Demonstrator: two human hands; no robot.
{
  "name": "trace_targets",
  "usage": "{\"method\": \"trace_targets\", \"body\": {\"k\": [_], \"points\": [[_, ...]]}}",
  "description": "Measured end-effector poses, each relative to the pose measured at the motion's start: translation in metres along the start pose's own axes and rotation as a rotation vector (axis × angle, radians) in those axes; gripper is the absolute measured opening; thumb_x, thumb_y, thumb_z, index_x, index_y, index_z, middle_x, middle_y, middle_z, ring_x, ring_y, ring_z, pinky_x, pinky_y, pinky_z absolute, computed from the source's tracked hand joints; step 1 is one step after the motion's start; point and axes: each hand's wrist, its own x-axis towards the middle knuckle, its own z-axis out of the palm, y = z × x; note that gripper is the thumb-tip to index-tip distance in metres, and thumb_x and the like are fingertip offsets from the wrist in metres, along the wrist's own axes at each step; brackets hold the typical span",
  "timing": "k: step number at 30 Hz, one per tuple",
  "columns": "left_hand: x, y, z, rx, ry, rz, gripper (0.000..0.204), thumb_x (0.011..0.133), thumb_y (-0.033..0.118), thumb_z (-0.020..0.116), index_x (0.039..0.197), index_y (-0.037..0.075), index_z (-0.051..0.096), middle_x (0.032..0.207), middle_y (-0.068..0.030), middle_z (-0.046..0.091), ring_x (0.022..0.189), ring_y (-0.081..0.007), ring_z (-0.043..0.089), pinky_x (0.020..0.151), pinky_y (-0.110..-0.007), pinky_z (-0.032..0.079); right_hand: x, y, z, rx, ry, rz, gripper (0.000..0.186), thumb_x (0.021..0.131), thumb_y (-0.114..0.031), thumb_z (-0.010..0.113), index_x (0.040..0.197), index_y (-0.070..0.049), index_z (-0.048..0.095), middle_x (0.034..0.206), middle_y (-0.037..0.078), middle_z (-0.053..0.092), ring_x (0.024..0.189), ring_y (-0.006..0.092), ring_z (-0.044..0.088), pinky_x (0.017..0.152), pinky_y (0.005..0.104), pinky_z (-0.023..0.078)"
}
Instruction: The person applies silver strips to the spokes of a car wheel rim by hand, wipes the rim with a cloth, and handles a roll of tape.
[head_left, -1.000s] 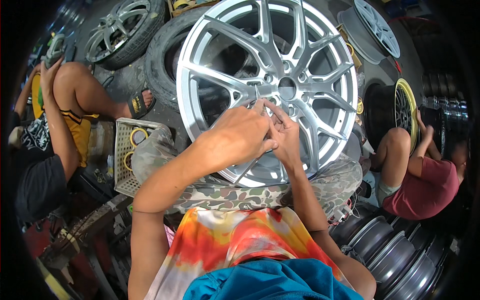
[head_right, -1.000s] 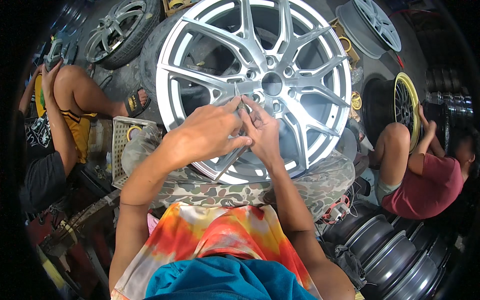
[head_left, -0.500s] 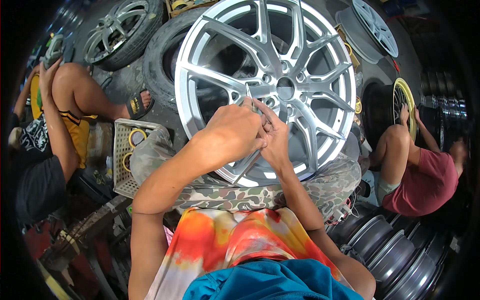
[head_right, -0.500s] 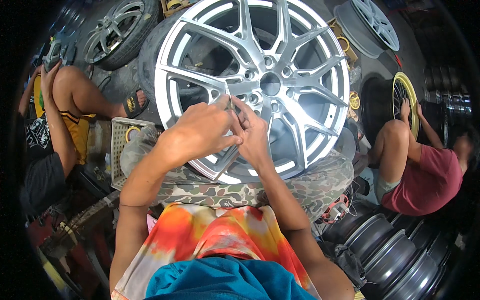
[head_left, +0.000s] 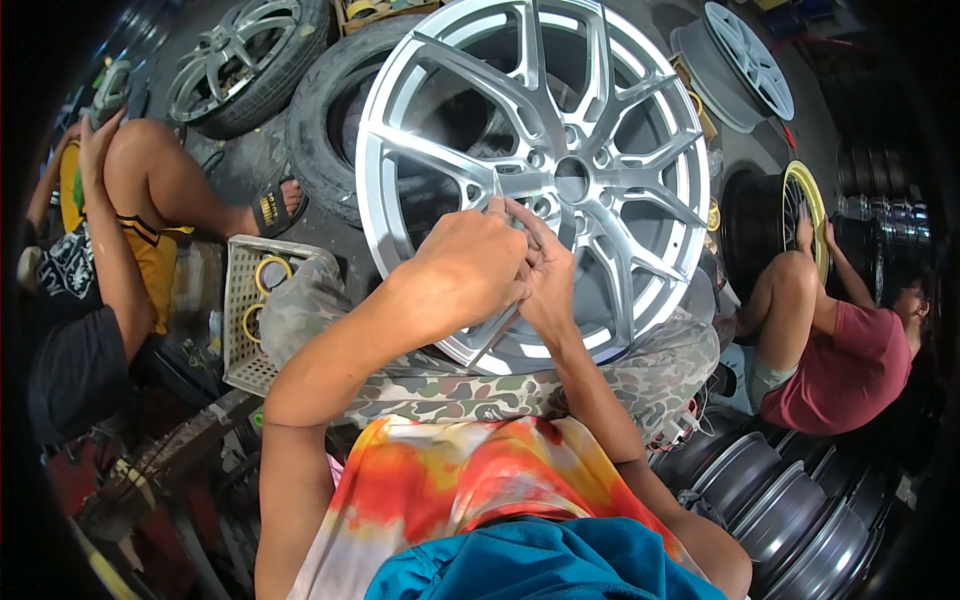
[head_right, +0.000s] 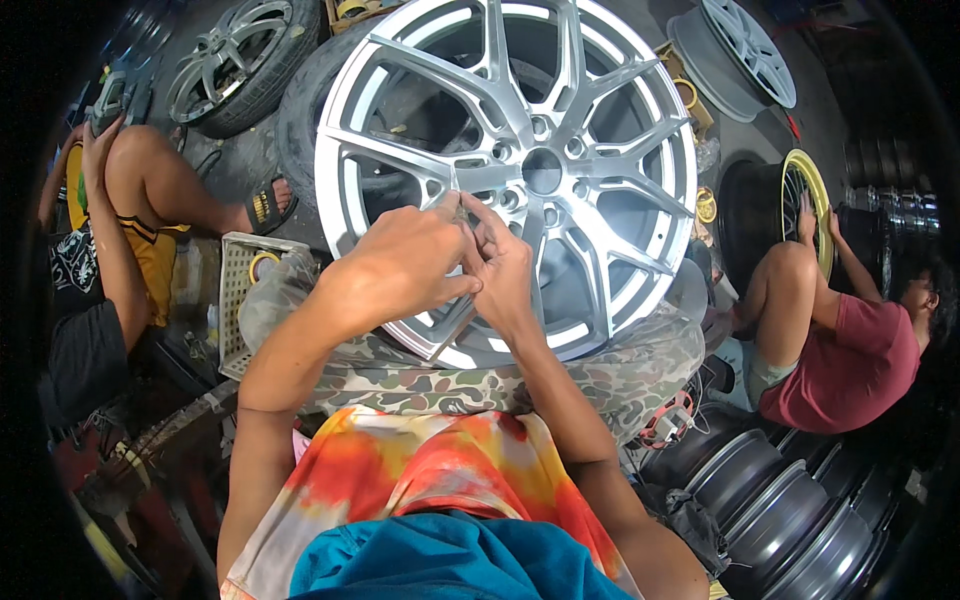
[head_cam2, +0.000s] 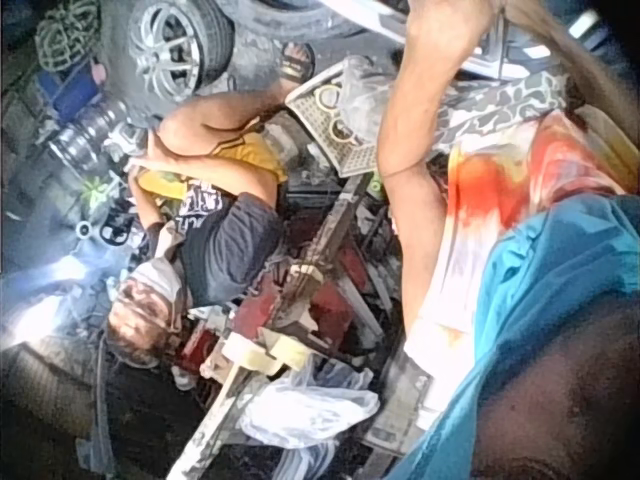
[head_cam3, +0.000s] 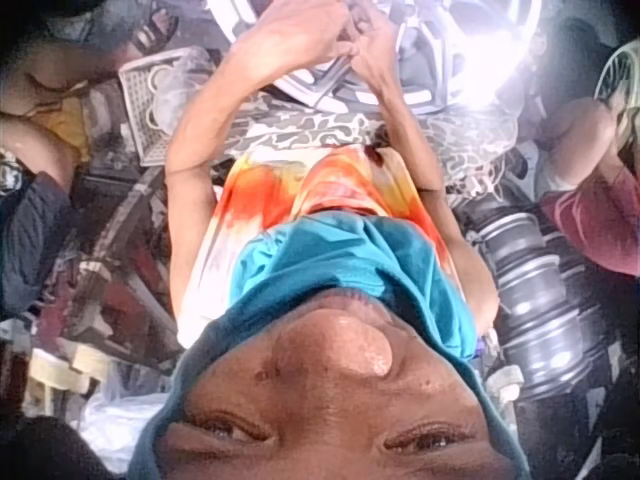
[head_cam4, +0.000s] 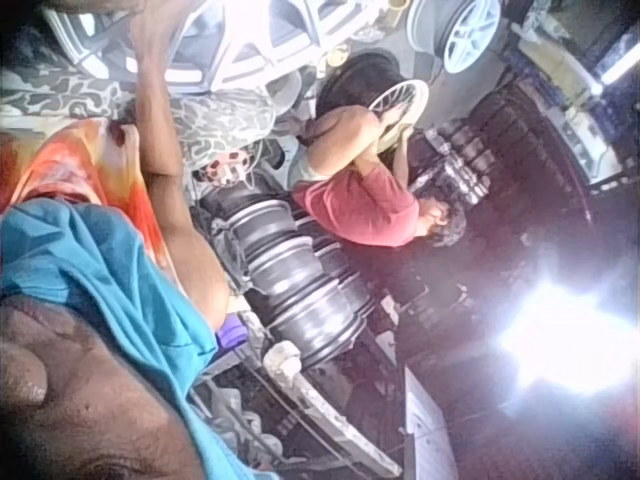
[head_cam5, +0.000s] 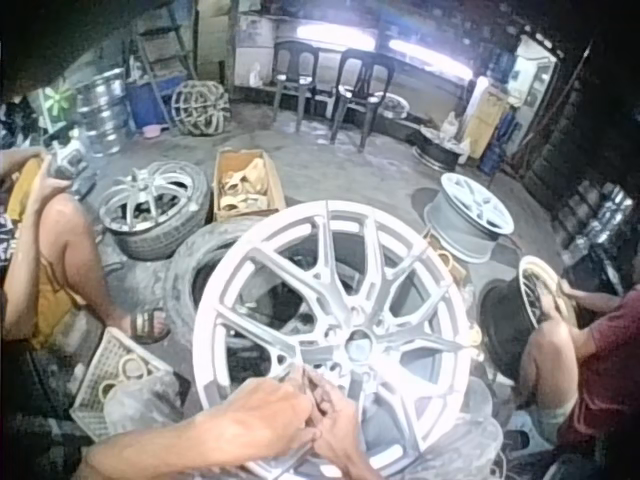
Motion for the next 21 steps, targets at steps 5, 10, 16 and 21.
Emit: {"method": "trace_targets", "body": {"k": [5, 10, 16, 21], "points": [[-0.006, 0.002, -0.017, -0.028, -0.019, -0.049, 0.021, 0.084, 0.027, 0.082, 0.093, 0.008, 0.082, 0.113, -0.0267, 0.069, 0.088, -0.0432, 0.072, 0.081, -0.048, 0.058, 0.006, -0.001, 0.016, 0.012, 0.043, -0.151, 0.041, 0.104, -0.006, 0.064, 0.144, -0.001, 0.061, 0.071, -0.004, 0.051, 0.068, 0.0035, 0.05, 0.062, 0.0229, 0.046], [-0.015, -0.003, -0.022, -0.038, 0.002, -0.104, 0.023, 0.083, 0.026, 0.083, 0.093, 0.005, 0.081, 0.104, -0.0267, 0.072, 0.086, -0.043, 0.072, 0.079, -0.048, 0.059, 0.013, -0.012, 0.026, 0.059, -0.031, -0.066, 0.049, 0.099, 0.004, 0.059, 0.148, 0.001, 0.055, 0.101, 0.003, 0.06, 0.091, 0.0079, 0.059, 0.08, 0.0246, 0.051], [-0.013, -0.005, -0.018, -0.058, 0.049, -0.097, 0.022, 0.082, 0.025, 0.083, 0.092, 0.005, 0.081, 0.122, -0.0316, 0.068, 0.087, -0.0437, 0.073, 0.081, -0.048, 0.059, 0.011, -0.01, 0.018, 0.012, -0.05, 0.011, 0.058, 0.095, 0.014, 0.055, 0.152, 0.003, 0.051, 0.131, 0.01, 0.065, 0.113, 0.0114, 0.066, 0.095, 0.0257, 0.055], [-0.016, -0.005, -0.023, -0.062, 0.05, -0.076, 0.023, 0.083, 0.026, 0.083, 0.092, 0.004, 0.08, 0.123, -0.0343, 0.066, 0.087, -0.0451, 0.072, 0.082, -0.049, 0.059, 0.008, -0.01, 0.02, -0.113, -0.064, -0.078, 0.059, 0.094, 0.016, 0.056, 0.151, 0.003, 0.052, 0.126, 0.01, 0.067, 0.11, 0.0114, 0.066, 0.094, 0.0249, 0.055]]}}
